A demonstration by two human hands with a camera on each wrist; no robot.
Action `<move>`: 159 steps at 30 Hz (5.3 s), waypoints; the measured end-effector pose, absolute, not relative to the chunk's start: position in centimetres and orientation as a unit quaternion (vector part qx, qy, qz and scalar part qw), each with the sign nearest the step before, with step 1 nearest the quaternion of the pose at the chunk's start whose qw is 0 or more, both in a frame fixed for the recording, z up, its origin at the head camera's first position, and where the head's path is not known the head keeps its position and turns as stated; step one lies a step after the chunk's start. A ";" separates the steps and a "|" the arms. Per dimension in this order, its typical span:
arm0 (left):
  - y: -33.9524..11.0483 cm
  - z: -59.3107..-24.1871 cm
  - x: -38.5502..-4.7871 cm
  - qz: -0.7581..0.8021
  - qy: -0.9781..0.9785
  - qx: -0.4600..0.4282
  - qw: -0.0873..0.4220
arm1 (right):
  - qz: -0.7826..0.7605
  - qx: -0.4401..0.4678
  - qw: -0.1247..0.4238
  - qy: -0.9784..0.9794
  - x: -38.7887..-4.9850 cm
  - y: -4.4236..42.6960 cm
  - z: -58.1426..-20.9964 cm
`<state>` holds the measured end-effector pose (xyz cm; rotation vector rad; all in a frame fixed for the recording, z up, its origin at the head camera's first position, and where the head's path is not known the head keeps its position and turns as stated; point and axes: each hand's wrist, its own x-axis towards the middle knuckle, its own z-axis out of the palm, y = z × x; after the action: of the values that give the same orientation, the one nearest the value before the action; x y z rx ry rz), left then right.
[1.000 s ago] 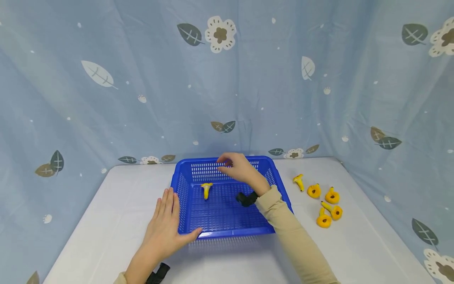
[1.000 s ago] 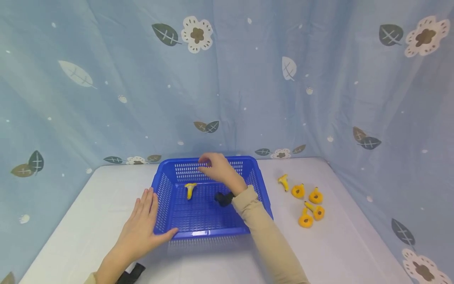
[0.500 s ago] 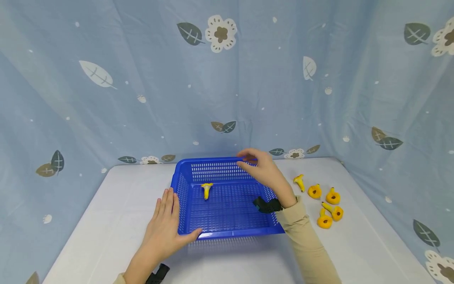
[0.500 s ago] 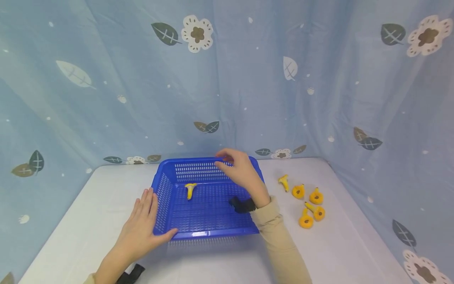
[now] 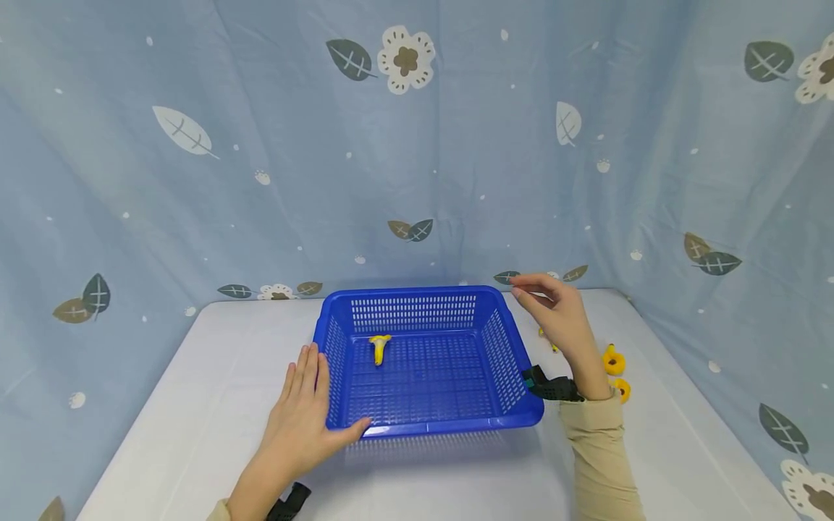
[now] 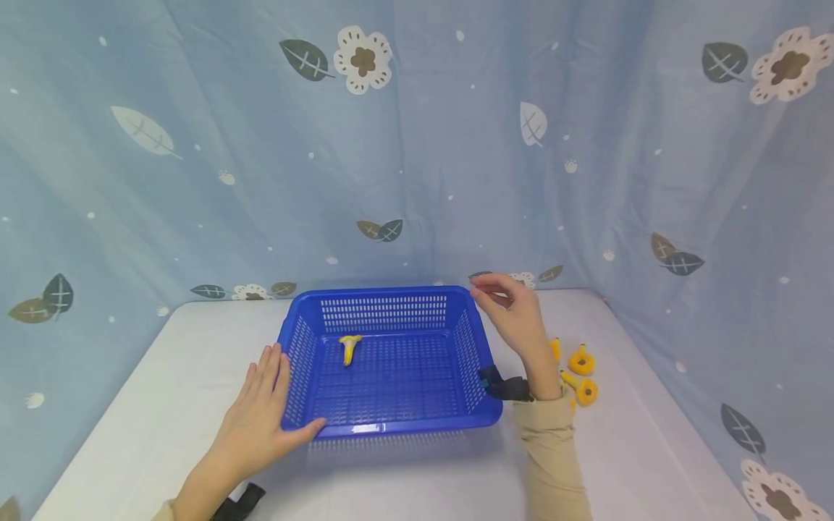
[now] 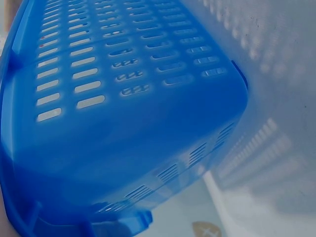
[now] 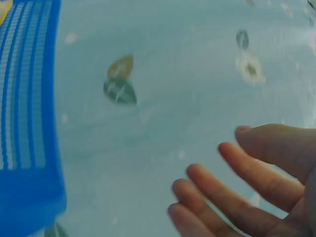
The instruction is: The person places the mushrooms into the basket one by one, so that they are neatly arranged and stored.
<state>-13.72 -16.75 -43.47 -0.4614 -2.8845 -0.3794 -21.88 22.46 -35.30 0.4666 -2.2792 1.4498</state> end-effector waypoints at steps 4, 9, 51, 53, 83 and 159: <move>-16.8 -43.4 -13.7 -0.132 -0.974 -0.156 0.102 | 0.534 0.137 0.225 -0.803 -22.2 24.5 -36.6; -16.8 -43.6 -13.7 -0.130 -0.973 -0.157 0.110 | 0.526 0.084 0.247 -0.810 -22.9 26.5 -38.6; -16.8 -43.9 -13.8 -0.125 -0.973 -0.159 0.111 | 0.334 -0.026 0.075 -0.939 -27.3 30.5 -48.4; -16.8 -44.0 -13.8 -0.124 -0.973 -0.159 0.111 | 0.332 -0.027 0.082 -0.939 -27.3 30.5 -48.4; -16.7 -43.8 -13.8 -0.127 -0.974 -0.155 0.109 | 0.373 -0.068 0.099 -0.920 -26.5 30.0 -47.5; -16.7 -44.0 -13.8 -0.132 -0.973 -0.155 0.112 | 0.431 0.171 0.182 -0.867 -25.3 18.1 -32.2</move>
<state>-13.83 -16.70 -43.95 -0.4552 -2.8561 -0.3879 -25.31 18.14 -32.20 0.4822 -2.4478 1.2161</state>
